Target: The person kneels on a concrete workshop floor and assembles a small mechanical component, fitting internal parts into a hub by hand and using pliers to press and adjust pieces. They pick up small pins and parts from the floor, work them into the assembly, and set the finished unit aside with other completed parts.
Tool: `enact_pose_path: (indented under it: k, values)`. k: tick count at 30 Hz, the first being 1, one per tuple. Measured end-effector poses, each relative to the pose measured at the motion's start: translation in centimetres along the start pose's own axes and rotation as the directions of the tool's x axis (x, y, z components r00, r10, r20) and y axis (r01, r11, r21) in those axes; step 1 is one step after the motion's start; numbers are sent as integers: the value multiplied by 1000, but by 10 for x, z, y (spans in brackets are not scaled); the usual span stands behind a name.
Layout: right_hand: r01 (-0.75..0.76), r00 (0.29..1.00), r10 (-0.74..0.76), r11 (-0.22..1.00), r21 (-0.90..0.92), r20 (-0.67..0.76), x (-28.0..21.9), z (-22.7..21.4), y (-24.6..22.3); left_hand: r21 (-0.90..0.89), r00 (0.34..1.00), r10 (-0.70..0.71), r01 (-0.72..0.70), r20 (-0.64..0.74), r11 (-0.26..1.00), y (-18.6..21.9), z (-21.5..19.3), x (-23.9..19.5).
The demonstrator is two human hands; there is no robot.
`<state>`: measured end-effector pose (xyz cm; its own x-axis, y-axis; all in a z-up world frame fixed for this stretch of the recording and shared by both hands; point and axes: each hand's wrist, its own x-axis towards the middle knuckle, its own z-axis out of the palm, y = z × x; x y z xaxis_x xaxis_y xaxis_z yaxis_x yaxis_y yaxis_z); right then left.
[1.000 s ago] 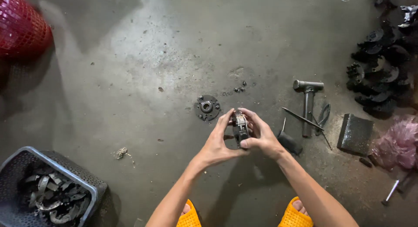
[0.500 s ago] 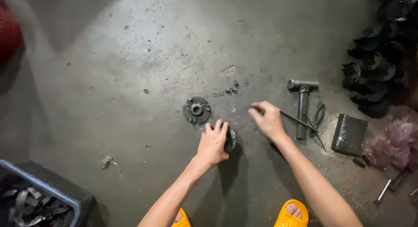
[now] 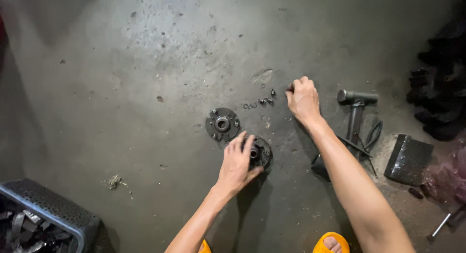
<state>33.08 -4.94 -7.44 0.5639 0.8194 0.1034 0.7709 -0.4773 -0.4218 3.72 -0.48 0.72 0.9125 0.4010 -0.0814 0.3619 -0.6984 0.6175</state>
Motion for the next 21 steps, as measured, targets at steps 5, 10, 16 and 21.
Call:
enact_pose_path:
  k: [5, 10, 16, 21]
  values:
    - [-56, 998, 55, 995, 79, 7, -12, -13, -13, -131, 966, -153, 127, -210, 983, -21, 30, -33]
    - [-227, 973, 195, 911, 345, 127, -60, -11, -42, -100, 953, -223, 206, -204, 973, -15, 29, -40]
    - [-144, 980, 42, 822, 551, 194, -93, -22, -106, -75, 956, -235, 225, -177, 971, -11, 39, -40]
    - [138, 938, -253, 900, 414, 237, -89, -13, -113, -7, 951, -236, 239, -202, 971, -17, 55, -42]
